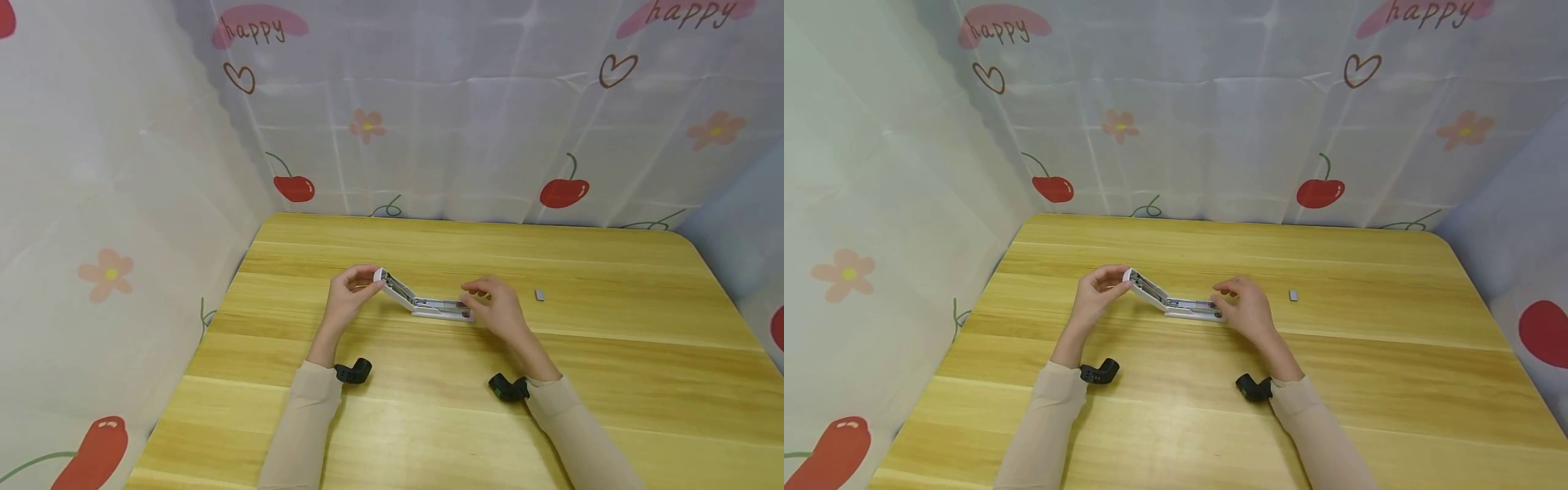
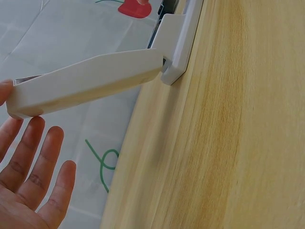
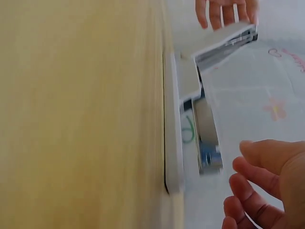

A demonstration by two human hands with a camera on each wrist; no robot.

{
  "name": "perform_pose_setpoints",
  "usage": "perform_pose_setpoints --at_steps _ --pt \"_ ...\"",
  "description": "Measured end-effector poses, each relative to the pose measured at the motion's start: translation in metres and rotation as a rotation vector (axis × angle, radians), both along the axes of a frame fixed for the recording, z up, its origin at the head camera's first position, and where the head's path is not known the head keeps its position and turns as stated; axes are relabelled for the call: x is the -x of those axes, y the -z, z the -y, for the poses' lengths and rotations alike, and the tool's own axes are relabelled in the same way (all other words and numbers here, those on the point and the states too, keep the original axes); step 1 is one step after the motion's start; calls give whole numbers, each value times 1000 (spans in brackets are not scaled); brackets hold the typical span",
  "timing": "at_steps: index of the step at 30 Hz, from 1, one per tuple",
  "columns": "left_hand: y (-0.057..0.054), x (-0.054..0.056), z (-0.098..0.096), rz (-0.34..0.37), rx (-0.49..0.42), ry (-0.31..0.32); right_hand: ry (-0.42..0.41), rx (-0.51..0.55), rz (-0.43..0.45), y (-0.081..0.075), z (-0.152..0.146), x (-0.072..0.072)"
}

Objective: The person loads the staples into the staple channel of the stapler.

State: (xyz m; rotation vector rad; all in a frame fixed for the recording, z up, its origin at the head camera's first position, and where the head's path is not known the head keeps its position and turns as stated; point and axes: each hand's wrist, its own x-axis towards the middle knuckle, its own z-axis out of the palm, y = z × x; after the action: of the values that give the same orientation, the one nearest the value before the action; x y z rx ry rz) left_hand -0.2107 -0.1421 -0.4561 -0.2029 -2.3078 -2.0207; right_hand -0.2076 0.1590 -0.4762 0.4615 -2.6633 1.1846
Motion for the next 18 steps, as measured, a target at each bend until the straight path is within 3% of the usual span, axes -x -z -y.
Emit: perform_pose_setpoints --at_steps 3,9,18 --pt "-5 -2 -1 13 3 2 50 10 -41 -3 -12 3" --pt "-28 -15 -5 21 24 12 184 8 -50 -9 -43 10" --pt "-4 -2 0 30 16 2 329 23 70 -16 -90 9"
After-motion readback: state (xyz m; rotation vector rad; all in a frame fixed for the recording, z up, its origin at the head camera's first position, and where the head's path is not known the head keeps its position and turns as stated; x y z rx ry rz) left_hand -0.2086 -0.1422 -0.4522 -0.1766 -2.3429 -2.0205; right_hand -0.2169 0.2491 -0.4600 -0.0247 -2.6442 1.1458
